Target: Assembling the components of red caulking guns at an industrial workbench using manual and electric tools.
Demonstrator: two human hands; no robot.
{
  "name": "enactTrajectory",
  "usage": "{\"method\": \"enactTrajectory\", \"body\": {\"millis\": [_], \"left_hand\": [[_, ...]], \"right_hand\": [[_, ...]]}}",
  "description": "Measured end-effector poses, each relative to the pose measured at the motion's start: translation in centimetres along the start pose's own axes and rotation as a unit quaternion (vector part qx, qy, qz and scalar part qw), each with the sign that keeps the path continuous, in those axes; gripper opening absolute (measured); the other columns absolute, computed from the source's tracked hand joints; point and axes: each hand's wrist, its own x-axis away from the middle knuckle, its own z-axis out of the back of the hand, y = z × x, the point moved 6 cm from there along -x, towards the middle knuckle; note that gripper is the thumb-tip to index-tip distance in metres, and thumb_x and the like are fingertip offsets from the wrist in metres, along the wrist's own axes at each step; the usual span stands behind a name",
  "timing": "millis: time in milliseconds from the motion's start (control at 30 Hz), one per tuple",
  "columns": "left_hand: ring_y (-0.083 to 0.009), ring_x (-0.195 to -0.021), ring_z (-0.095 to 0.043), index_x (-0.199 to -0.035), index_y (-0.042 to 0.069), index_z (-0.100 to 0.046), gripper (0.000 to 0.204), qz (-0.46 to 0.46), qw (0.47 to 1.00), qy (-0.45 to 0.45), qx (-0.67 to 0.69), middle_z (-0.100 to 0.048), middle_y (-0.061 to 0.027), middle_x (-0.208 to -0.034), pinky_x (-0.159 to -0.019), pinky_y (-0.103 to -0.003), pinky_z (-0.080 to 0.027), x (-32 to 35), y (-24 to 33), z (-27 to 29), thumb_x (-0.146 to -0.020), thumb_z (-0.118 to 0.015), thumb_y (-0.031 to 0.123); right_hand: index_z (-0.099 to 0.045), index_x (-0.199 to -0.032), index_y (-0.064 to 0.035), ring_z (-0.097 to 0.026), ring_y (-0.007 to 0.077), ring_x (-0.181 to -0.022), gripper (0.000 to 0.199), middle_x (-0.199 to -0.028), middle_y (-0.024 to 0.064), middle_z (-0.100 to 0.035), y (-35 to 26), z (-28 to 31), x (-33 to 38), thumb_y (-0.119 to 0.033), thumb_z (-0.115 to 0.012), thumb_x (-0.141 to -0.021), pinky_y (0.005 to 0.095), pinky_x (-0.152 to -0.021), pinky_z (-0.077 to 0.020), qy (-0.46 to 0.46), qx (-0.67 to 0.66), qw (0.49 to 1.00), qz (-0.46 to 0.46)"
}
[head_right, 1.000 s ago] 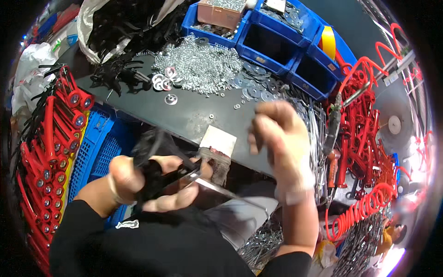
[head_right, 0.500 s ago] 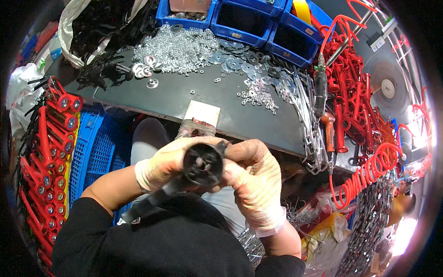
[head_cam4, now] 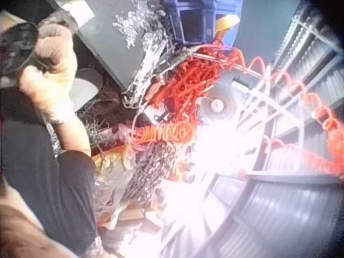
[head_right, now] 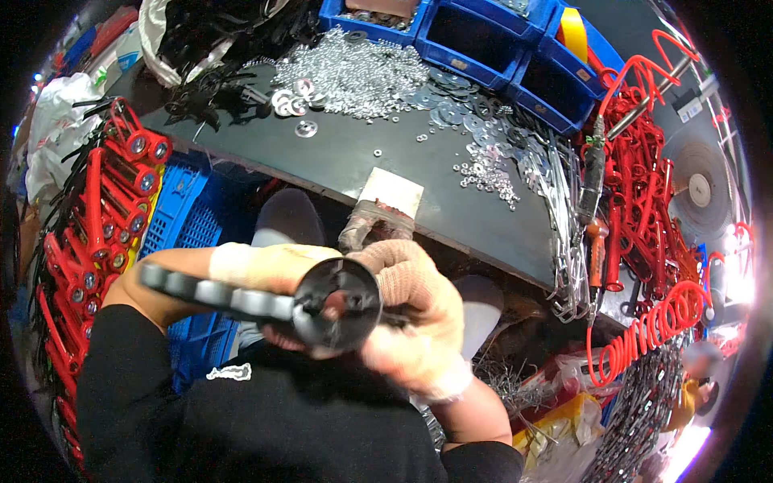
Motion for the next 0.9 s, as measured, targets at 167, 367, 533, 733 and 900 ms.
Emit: {"method": "enactTrajectory", "body": {"millis": [167,367,533,733,900], "left_hand": [[-0.0062,-0.036,-0.041,-0.072,0.009,-0.057,0.042,0.07,0.926,-0.193,0.315,-0.053,0.0,-0.059,-0.031,-0.022,-0.03,-7.3,-11.0,3.6,-0.082,-0.062,0.05],[-0.0104,-0.039,-0.046,-0.076,0.007,-0.059,0.036,-0.207,0.924,0.195,0.254,-0.054,-0.0023,-0.058,-0.035,-0.025,-0.035,-3.4,-7.0,2.7,-0.086,-0.062,0.041],[-0.0105,-0.097,-0.057,-0.11,0.008,-0.061,0.028,-0.311,0.885,0.229,0.261,-0.062,-0.0042,-0.106,-0.085,-0.031,-0.049,-8.1,-6.9,5.5,-0.093,-0.059,0.03],[-0.0323,-0.083,-0.064,-0.09,0.005,-0.066,0.016,-0.502,0.405,0.526,-0.554,-0.066,-0.0134,-0.087,-0.076,-0.039,-0.051,-1.0,12.8,12.7,-0.077,-0.057,0.004],[-0.0325,-0.098,-0.059,-0.09,0.008,-0.065,0.013,-0.158,0.384,0.442,-0.795,-0.064,-0.0103,-0.094,-0.083,-0.044,-0.048,-8.4,20.0,23.9,-0.078,-0.061,0.01]], "right_hand": [[-0.059,-0.111,-0.0014,-0.059,0.0143,-0.095,0.058,-0.1,0.0014,-0.062,12.3,0.9,3.8,-0.03,-0.085,-0.068,0.0317,-0.086,-0.0478,-0.01,-0.191,0.969,-0.153],[-0.066,-0.096,-0.0051,-0.062,0.0258,-0.095,0.034,-0.099,0.0092,-0.064,0.2,0.9,2.7,-0.023,-0.079,-0.071,0.036,-0.081,-0.0502,0.046,0.304,0.939,0.154],[-0.067,-0.084,-0.0086,-0.048,0.0272,-0.055,0.027,-0.06,0.0048,-0.048,2.5,-3.9,2.1,-0.032,-0.064,-0.072,0.0385,-0.052,-0.0357,-0.305,0.189,0.875,0.325],[-0.063,-0.08,-0.0069,-0.043,0.0296,-0.046,0.032,-0.054,0.0071,-0.043,3.4,-2.9,0.8,-0.039,-0.062,-0.078,0.0405,-0.045,-0.0309,-0.365,0.138,0.871,0.299],[-0.067,-0.085,-0.0083,-0.06,0.0282,-0.072,0.029,-0.074,0.0094,-0.061,0.8,2.1,-6.2,-0.032,-0.068,-0.068,0.037,-0.064,-0.0483,-0.31,0.095,0.922,0.213]]}}
